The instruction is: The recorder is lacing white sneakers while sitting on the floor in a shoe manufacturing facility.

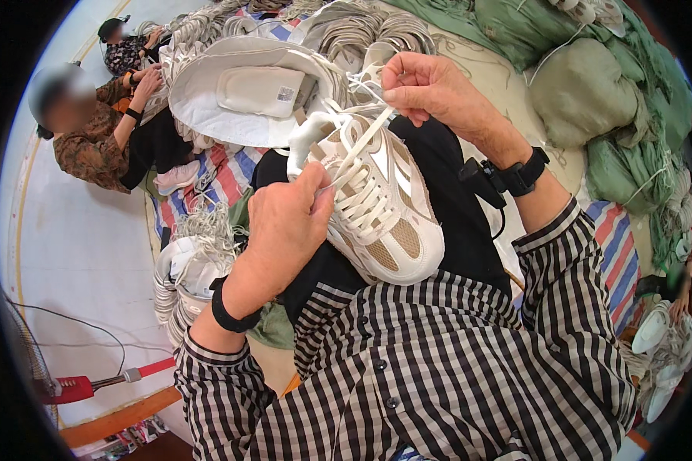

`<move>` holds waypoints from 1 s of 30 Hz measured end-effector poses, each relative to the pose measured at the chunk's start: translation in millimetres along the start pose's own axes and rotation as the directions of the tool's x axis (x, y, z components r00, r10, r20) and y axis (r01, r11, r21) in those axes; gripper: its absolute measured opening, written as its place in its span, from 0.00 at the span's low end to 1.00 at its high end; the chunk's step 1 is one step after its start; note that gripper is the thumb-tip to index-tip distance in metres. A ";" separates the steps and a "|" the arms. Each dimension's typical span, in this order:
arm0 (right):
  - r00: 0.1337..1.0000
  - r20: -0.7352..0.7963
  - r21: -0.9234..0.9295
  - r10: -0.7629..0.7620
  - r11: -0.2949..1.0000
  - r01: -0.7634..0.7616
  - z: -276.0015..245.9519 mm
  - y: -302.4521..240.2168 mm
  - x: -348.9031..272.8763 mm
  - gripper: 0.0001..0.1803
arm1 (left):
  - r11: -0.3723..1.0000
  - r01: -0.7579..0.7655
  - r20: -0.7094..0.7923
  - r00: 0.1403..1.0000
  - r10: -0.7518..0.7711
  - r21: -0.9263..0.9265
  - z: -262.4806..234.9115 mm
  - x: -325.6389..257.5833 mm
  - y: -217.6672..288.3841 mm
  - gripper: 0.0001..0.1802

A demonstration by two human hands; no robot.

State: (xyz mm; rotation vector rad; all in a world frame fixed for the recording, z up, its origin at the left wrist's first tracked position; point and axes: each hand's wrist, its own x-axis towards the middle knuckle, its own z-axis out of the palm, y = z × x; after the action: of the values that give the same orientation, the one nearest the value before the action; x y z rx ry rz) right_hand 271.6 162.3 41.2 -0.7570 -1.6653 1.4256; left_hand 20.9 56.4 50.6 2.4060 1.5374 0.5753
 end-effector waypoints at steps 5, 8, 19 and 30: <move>0.997 -0.073 0.138 -0.010 0.990 0.020 -5.5 -1.4 6.0 0.05 | 0.997 -0.012 -0.034 0.999 0.009 -0.070 2.5 -8.6 4.6 0.05; 0.999 -0.042 0.211 -0.024 0.977 0.032 -7.1 -6.3 8.1 0.06 | 0.911 0.152 0.120 0.986 -0.114 -0.383 -2.7 -11.7 3.2 0.08; 0.983 -0.179 0.322 0.039 0.947 0.021 -50.7 -49.2 -4.0 0.02 | 0.640 0.435 0.436 0.884 -0.170 -0.633 -23.2 -26.5 -18.1 0.05; 0.918 -0.391 0.276 0.071 0.960 0.043 -152.4 -26.9 25.1 0.05 | 0.857 0.162 0.082 0.987 -0.139 -0.490 14.5 -20.8 -10.1 0.18</move>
State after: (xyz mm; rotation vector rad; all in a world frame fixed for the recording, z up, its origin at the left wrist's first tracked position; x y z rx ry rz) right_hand 392.1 255.0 79.3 -0.8312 -1.1205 1.3698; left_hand 11.4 42.1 29.4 1.8799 1.3399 0.7683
